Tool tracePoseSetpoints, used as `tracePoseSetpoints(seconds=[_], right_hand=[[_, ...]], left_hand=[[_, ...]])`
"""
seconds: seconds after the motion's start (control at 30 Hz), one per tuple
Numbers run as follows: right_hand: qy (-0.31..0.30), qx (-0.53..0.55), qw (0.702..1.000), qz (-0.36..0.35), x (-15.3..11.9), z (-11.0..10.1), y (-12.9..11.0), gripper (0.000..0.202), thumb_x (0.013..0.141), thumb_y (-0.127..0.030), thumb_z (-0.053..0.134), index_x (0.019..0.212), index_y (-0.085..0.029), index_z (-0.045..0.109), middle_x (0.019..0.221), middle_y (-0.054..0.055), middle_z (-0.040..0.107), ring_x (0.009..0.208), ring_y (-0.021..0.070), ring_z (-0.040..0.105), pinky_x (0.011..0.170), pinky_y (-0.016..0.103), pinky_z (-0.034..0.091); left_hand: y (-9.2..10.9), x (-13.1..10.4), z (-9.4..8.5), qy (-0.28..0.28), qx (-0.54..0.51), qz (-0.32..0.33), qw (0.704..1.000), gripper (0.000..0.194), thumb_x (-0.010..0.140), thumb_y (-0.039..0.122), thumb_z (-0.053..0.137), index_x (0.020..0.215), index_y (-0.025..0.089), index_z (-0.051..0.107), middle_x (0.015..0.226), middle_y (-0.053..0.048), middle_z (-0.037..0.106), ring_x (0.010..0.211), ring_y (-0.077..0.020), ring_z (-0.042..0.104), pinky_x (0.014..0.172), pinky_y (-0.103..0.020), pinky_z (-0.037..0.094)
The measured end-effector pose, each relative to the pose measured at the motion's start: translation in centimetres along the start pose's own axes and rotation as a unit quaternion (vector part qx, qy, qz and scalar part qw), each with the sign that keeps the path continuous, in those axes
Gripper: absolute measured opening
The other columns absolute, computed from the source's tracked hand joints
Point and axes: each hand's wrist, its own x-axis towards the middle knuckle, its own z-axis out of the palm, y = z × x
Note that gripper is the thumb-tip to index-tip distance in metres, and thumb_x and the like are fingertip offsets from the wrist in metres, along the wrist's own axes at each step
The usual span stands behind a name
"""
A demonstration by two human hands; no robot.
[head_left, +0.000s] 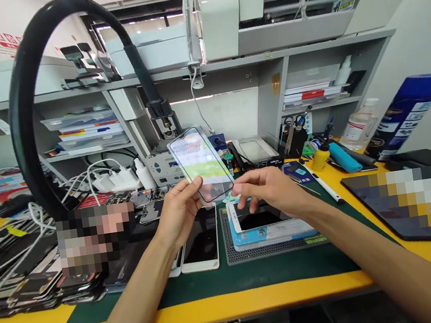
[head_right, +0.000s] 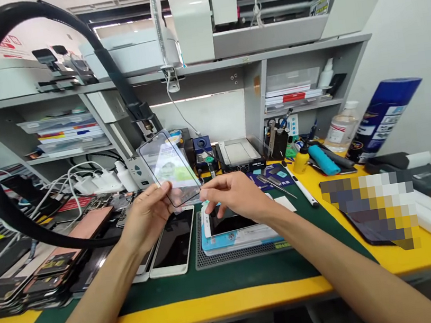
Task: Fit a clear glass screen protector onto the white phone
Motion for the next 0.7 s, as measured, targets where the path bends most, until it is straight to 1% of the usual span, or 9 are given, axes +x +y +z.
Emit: tracePoseSetpoints(seconds=[0.07, 0.17, 0.23, 0.3, 0.4, 0.47, 0.53, 0.63, 0.7], right_hand=[[-0.004, -0.007, 1.000, -0.007, -0.1, 0.0, 0.0, 0.028, 0.086, -0.041, 0.074, 0.089, -0.013, 0.076, 0.079, 0.008, 0.073, 0.071, 0.0183, 0.072, 0.053, 0.025, 0.058], [-0.001, -0.006, 1.000, -0.011, -0.2, -0.2, -0.3, 0.028, 0.087, -0.042, 0.073, 0.088, -0.014, 0.075, 0.086, 0.008, 0.073, 0.073, 0.0181, 0.072, 0.054, 0.025, 0.058], [-0.009, -0.017, 1.000, -0.014, -0.4, -0.5, -0.6, 0.029, 0.087, -0.043, 0.072, 0.088, -0.014, 0.074, 0.084, 0.008, 0.073, 0.073, 0.0182, 0.072, 0.055, 0.026, 0.058], [-0.036, -0.048, 0.998, -0.018, -0.6, -0.6, -1.1, 0.029, 0.088, -0.043, 0.072, 0.087, -0.014, 0.074, 0.080, 0.007, 0.074, 0.071, 0.0172, 0.070, 0.058, 0.026, 0.058], [-0.094, -0.076, 0.992, -0.019, -1.0, -0.8, -1.6, 0.026, 0.089, -0.040, 0.073, 0.087, -0.013, 0.075, 0.079, 0.007, 0.075, 0.066, 0.0142, 0.067, 0.060, 0.025, 0.058], [-0.119, -0.059, 0.991, -0.023, -1.2, -1.0, -1.7, 0.024, 0.089, -0.038, 0.073, 0.088, -0.014, 0.075, 0.080, 0.007, 0.076, 0.064, 0.0136, 0.067, 0.060, 0.025, 0.057], [-0.129, -0.026, 0.991, -0.029, -1.4, -1.2, -1.7, 0.022, 0.090, -0.036, 0.072, 0.089, -0.014, 0.074, 0.080, 0.008, 0.076, 0.065, 0.0142, 0.068, 0.060, 0.025, 0.058], [-0.117, 0.049, 0.992, -0.029, -1.6, -1.4, -1.8, 0.019, 0.091, -0.033, 0.072, 0.086, -0.015, 0.073, 0.079, 0.007, 0.075, 0.068, 0.0170, 0.071, 0.058, 0.027, 0.058], [-0.090, 0.105, 0.990, -0.015, -1.7, -1.5, -2.0, 0.019, 0.088, -0.033, 0.074, 0.081, -0.016, 0.071, 0.075, 0.005, 0.072, 0.069, 0.0189, 0.071, 0.056, 0.027, 0.057]], left_hand=[[0.0, -0.1, 0.2, -0.003, -0.006, -0.003, 1.000, 0.020, 0.076, 0.029, 0.084, 0.078, 0.014, 0.070, 0.078, -0.003, 0.071, 0.064, -0.0133, 0.064, 0.060, -0.025, 0.054], [0.1, 0.0, 0.1, -0.001, -0.018, -0.005, 1.000, 0.017, 0.078, 0.027, 0.082, 0.083, 0.013, 0.073, 0.078, -0.003, 0.071, 0.064, -0.0121, 0.064, 0.060, -0.023, 0.054], [0.3, 0.1, -0.1, 0.004, -0.027, -0.009, 1.000, 0.018, 0.079, 0.025, 0.080, 0.089, 0.012, 0.074, 0.078, -0.003, 0.071, 0.063, -0.0121, 0.064, 0.060, -0.023, 0.054], [0.5, 0.3, -0.4, 0.011, -0.038, -0.010, 0.999, 0.016, 0.079, 0.023, 0.078, 0.089, 0.012, 0.074, 0.077, -0.003, 0.070, 0.063, -0.0119, 0.064, 0.059, -0.023, 0.054], [0.7, 0.4, -0.8, 0.013, -0.056, -0.012, 0.998, 0.012, 0.081, 0.021, 0.075, 0.089, 0.011, 0.074, 0.075, -0.002, 0.070, 0.060, -0.0111, 0.063, 0.058, -0.023, 0.054], [0.8, 0.4, -1.0, 0.006, -0.071, -0.020, 0.997, 0.011, 0.082, 0.020, 0.073, 0.088, 0.011, 0.074, 0.073, -0.002, 0.069, 0.058, -0.0109, 0.062, 0.058, -0.023, 0.055], [1.0, 0.3, -1.0, -0.007, -0.086, -0.030, 0.996, 0.010, 0.083, 0.019, 0.071, 0.086, 0.010, 0.074, 0.073, -0.003, 0.070, 0.058, -0.0111, 0.063, 0.057, -0.023, 0.055], [1.3, 0.1, -1.0, -0.033, -0.101, -0.042, 0.993, 0.012, 0.082, 0.017, 0.069, 0.088, 0.009, 0.076, 0.076, -0.006, 0.073, 0.059, -0.0128, 0.065, 0.058, -0.025, 0.057], [1.6, -0.1, -1.0, -0.050, -0.105, -0.046, 0.992, 0.016, 0.082, 0.018, 0.069, 0.091, 0.008, 0.077, 0.080, -0.009, 0.075, 0.061, -0.0152, 0.067, 0.058, -0.028, 0.058]])
